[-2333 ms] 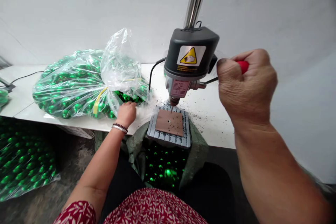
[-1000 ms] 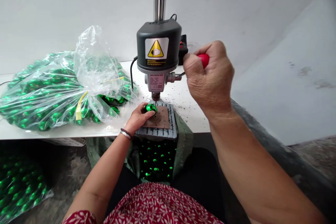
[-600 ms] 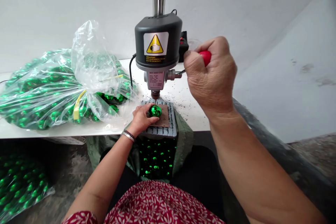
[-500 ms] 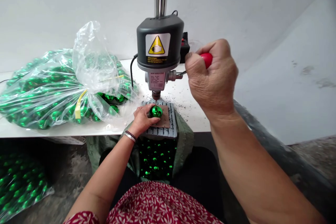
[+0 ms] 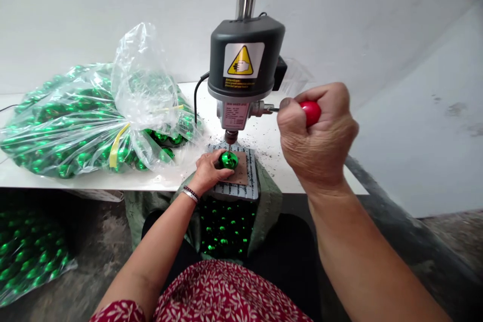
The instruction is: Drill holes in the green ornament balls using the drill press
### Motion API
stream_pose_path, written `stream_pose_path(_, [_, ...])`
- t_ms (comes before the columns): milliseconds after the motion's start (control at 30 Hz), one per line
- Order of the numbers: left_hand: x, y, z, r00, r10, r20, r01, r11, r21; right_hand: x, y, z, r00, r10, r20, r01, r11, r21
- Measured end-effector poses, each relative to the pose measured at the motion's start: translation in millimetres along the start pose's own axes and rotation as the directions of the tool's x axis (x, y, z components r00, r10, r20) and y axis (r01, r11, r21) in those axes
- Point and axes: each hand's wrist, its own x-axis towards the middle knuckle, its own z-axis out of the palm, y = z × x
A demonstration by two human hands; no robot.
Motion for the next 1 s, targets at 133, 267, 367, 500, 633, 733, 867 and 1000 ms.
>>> stream_pose_path(133, [-1, 1, 0.1, 1.000, -0.001, -0.008, 0.001, 1.000, 0.001, -5, 3, 3, 0.999, -0.016, -0.033, 0.015, 1.000, -0.007])
stream_pose_path(267, [-2, 4, -0.5, 1.000, 0.000, -0.016, 0.001, 1.000, 0.026, -14, 5, 4, 0.997, -0.024, -0.067, 0.023, 1.000, -0.020])
stream_pose_path(367, [-3, 8, -1.1, 0.999, -0.002, -0.035, 0.005, 0.997, 0.081, -20, 6, 5, 0.994, -0.040, -0.100, 0.039, 0.999, -0.013])
stream_pose_path(500, [-3, 10, -0.8, 0.999, -0.008, -0.046, 0.015, 0.989, 0.149, -23, 8, 9, 0.988, -0.056, -0.147, 0.057, 0.998, 0.002])
stream_pose_path(633, [-3, 7, -1.1, 0.999, 0.001, -0.044, 0.004, 0.994, 0.109, -33, 15, 12, 0.983, -0.092, -0.158, 0.091, 0.996, -0.011])
stream_pose_path(733, [-3, 5, -2.1, 1.000, 0.020, -0.023, -0.018, 0.997, 0.075, -46, 21, 12, 0.983, -0.119, -0.142, 0.117, 0.993, -0.025])
stream_pose_path(867, [-1, 5, -1.3, 1.000, 0.024, -0.017, -0.023, 0.997, 0.075, -37, 16, 11, 0.981, -0.111, -0.161, 0.113, 0.994, 0.004])
stream_pose_path(1000, [-2, 8, 0.2, 0.999, 0.023, -0.025, -0.023, 0.999, 0.028, 13, -1, 9, 1.000, -0.006, -0.023, 0.008, 0.999, 0.052])
